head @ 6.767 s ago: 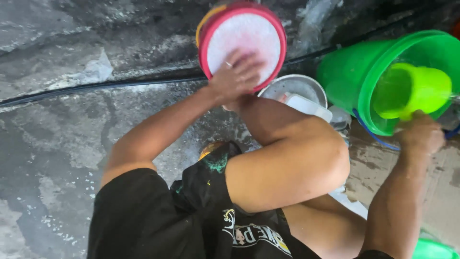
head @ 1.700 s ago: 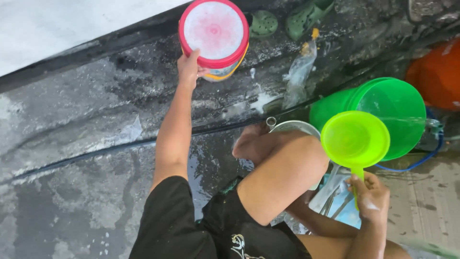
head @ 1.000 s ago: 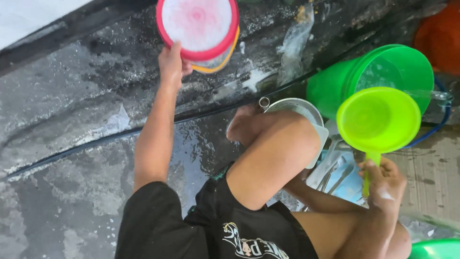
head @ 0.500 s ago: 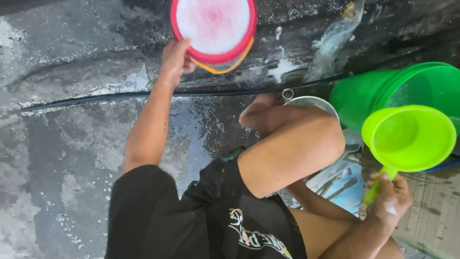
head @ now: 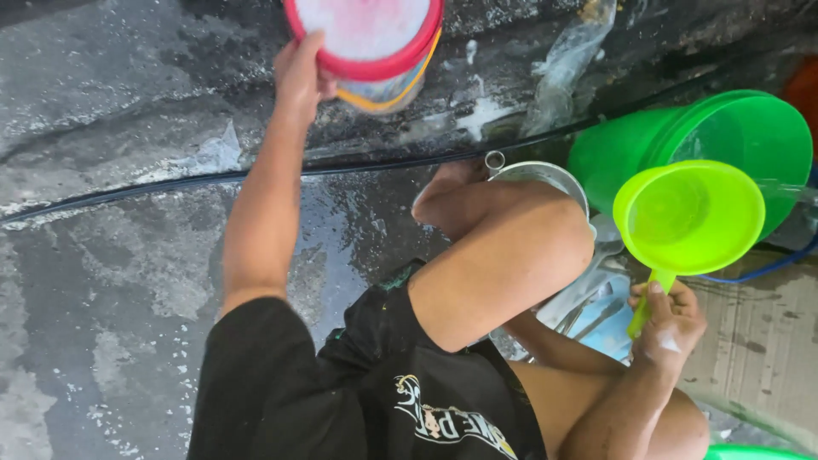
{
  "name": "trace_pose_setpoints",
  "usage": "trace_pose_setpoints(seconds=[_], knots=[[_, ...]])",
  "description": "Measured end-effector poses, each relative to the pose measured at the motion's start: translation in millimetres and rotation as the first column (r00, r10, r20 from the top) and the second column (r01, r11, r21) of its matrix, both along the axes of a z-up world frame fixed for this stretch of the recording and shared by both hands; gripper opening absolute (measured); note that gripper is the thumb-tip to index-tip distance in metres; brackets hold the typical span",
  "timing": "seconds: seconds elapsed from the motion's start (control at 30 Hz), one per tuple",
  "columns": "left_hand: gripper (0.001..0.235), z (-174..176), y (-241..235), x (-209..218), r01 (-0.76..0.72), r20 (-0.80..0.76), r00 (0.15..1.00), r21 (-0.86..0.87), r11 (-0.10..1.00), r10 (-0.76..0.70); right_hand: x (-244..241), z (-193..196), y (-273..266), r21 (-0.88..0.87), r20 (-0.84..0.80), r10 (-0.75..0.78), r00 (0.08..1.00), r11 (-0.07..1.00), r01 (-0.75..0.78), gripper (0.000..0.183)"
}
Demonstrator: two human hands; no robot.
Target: Washing a metal pot and its lid with soap and water using a scrubber and a hose.
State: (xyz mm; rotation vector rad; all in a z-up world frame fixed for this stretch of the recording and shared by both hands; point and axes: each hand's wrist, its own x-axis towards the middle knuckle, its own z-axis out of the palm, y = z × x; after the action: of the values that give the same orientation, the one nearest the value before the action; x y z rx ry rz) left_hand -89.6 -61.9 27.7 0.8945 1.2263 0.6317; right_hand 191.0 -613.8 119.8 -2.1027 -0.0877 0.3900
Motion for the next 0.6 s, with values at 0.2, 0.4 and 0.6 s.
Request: trace_pose_setpoints(seconds=[0.2,0.4,0.6], knots=[[0.040,-16,43,49,0.042,-0.074,0.996,-0.084,0.996,-0.048,-1,-8,4,-0.006,0.008,-0.039,0.999,0.999,0.039,0.013],[0.077,-24,53,39,0.112,-0.303,0.939,-0.179,0.977,-0.163,2,6,1,-0.015,-0.026,-0.064,0.998,0.998,0.064,0.006],[0.019,8,23,14,-0.119,-0.216,0.968,0.042,0.992,0.126,16,74,-23,-0.451,0.117,0.128,0.985,0.890,-0.062,0.018]])
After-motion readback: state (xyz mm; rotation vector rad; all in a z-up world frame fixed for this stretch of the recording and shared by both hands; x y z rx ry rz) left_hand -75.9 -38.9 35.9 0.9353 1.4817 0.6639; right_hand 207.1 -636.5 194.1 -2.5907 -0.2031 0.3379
